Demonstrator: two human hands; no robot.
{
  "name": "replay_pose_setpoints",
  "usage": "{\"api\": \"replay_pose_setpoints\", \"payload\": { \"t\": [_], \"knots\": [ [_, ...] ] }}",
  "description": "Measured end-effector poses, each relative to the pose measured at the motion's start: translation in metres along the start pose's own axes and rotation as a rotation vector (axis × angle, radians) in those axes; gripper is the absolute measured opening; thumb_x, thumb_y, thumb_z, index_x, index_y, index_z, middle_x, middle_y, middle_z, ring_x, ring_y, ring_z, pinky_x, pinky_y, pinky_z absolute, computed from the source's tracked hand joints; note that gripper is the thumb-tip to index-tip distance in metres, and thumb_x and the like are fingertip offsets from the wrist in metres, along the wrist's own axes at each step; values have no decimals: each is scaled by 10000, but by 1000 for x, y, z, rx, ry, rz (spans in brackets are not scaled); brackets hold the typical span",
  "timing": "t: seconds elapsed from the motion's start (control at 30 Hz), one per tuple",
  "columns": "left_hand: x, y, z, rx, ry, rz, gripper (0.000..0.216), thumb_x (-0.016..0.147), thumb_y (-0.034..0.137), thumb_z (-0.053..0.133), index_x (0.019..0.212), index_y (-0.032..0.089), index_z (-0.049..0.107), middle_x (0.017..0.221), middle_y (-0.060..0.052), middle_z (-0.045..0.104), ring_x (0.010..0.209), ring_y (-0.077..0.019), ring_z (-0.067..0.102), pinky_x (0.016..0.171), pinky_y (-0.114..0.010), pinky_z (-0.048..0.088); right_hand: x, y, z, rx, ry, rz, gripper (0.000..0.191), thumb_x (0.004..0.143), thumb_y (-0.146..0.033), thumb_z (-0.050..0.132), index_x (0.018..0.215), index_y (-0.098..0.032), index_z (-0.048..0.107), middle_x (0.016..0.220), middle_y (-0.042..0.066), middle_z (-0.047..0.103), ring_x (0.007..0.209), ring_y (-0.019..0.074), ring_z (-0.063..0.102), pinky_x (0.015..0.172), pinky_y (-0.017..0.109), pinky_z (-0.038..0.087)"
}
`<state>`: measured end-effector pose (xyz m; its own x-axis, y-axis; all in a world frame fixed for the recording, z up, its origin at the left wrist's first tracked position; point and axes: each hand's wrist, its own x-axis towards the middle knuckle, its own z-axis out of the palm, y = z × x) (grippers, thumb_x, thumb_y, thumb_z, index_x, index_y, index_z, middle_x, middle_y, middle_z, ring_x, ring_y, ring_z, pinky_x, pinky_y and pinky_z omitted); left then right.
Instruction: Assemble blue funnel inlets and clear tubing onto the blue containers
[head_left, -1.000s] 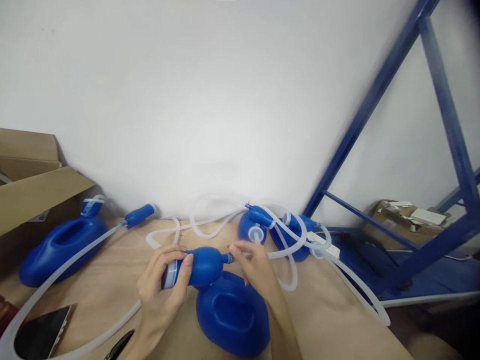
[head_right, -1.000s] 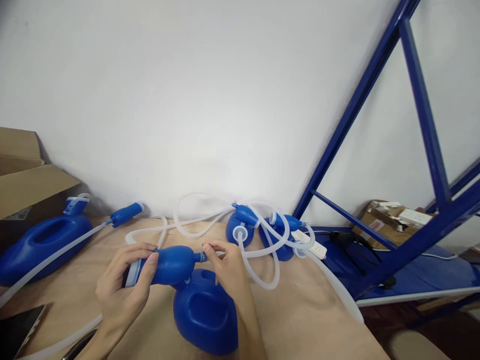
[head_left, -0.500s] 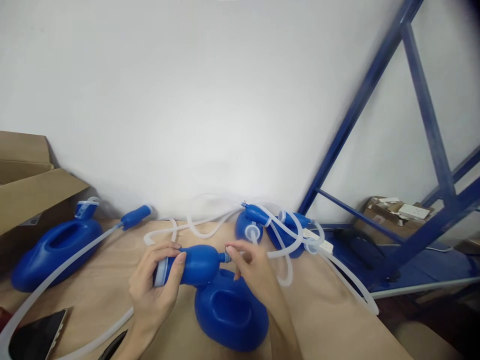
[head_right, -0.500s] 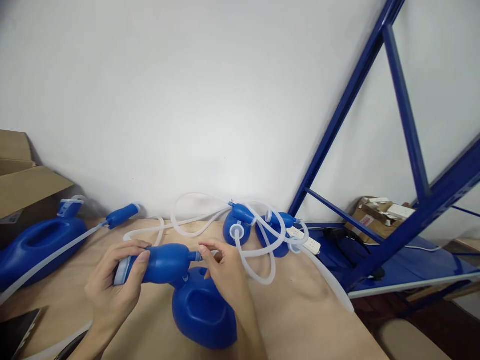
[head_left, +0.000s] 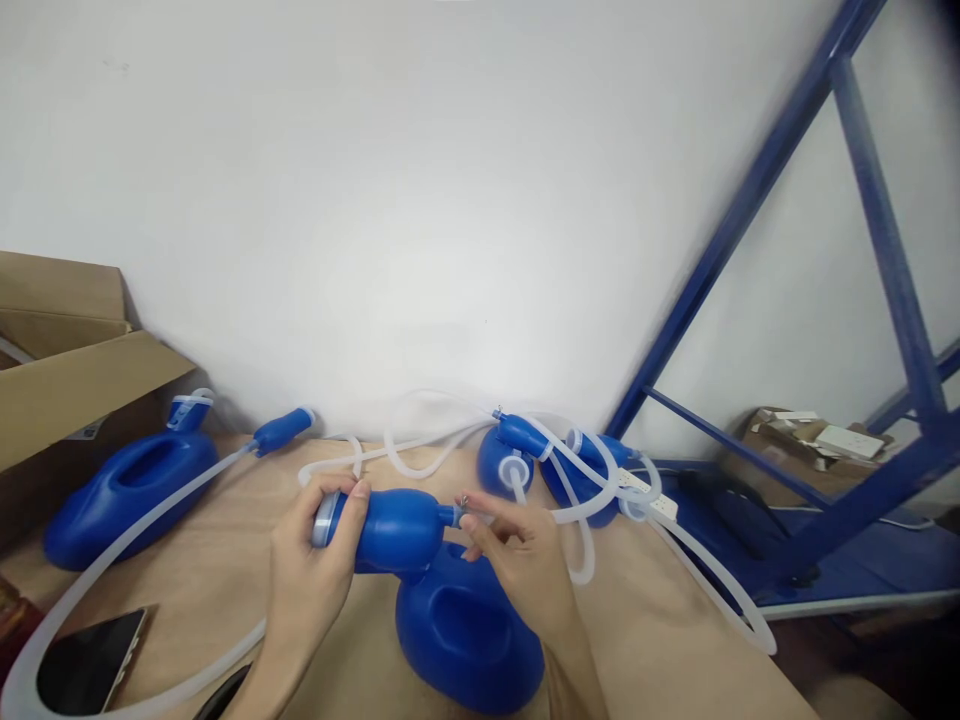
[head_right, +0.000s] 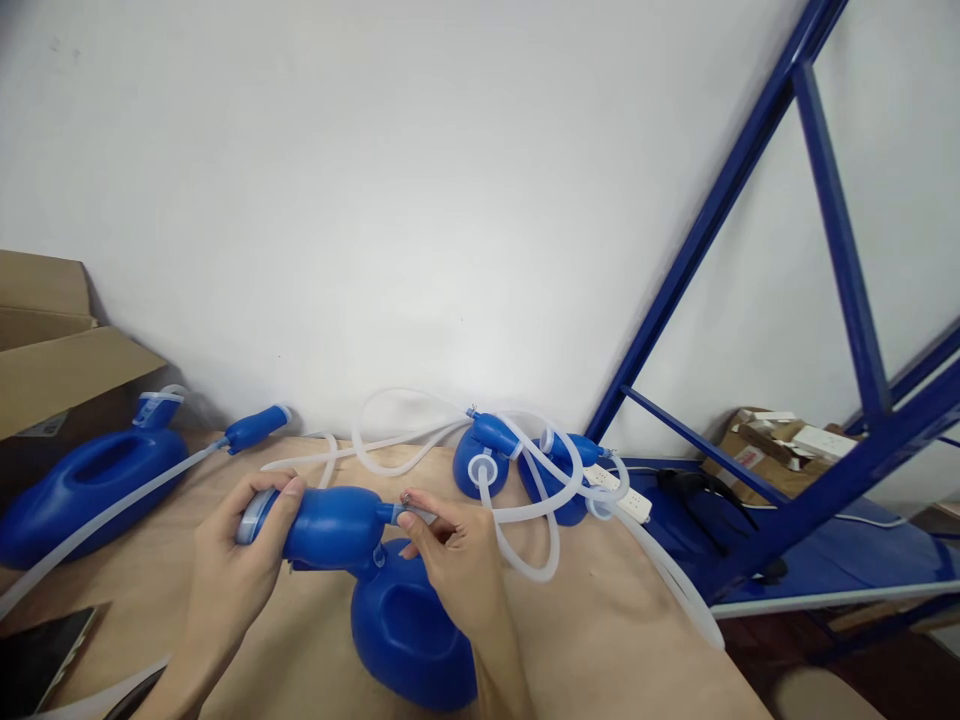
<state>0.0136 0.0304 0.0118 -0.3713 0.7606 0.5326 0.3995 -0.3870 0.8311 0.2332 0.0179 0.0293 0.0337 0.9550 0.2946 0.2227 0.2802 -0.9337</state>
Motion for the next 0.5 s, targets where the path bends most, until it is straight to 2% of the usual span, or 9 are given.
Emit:
{"api": "replay_pose_setpoints", "payload": {
  "t": [0.1,0.2,0.27,0.37,0.43,0.5],
  "knots": [
    [7,-1,2,-46,-91,-162,408,902,606,662,775,218,653,751,11,648,679,-164,608,584,-231,496,-5,0,4,-116,40,-106,324,922,-444,733,1125,-220,849,809,75,845,627,254,793,620,342,660],
    [14,-4,5,-117,-155,-252,481,873,674,664,778,202,657,750,1,634,653,-157,587,520,-208,494,-8,0,10,-296,92,-258,300,980,-397,666,1178,-246,833,886,71,850,651,228,769,669,342,648],
    [21,-7,2,-129,-189,-295,527,827,718,691,807,191,694,766,-18,665,660,-177,623,504,-218,526,-10,-1,11,-344,91,-257,318,1004,-399,632,1223,-257,814,959,71,849,653,212,749,674,331,638],
    [34,-15,-14,-103,-281,-319,560,755,735,752,870,188,758,857,-65,748,717,-235,717,544,-271,604,-14,4,4,-314,96,-163,388,1007,-465,631,1334,-289,746,1088,77,829,711,211,746,654,310,634],
    [41,-22,-30,-71,-392,-264,521,718,680,817,958,217,787,959,-83,783,771,-261,758,602,-305,643,-21,19,-8,-312,120,-146,375,997,-502,636,1298,-308,748,1185,89,799,888,251,765,672,311,640],
    [45,-28,-42,-16,-501,-169,520,675,591,879,1076,269,794,1032,-80,791,805,-265,774,650,-325,661,-32,47,-20,-379,135,-136,278,974,-519,650,1079,-304,793,1300,96,750,1200,322,698,755,340,652]
  ]
}}
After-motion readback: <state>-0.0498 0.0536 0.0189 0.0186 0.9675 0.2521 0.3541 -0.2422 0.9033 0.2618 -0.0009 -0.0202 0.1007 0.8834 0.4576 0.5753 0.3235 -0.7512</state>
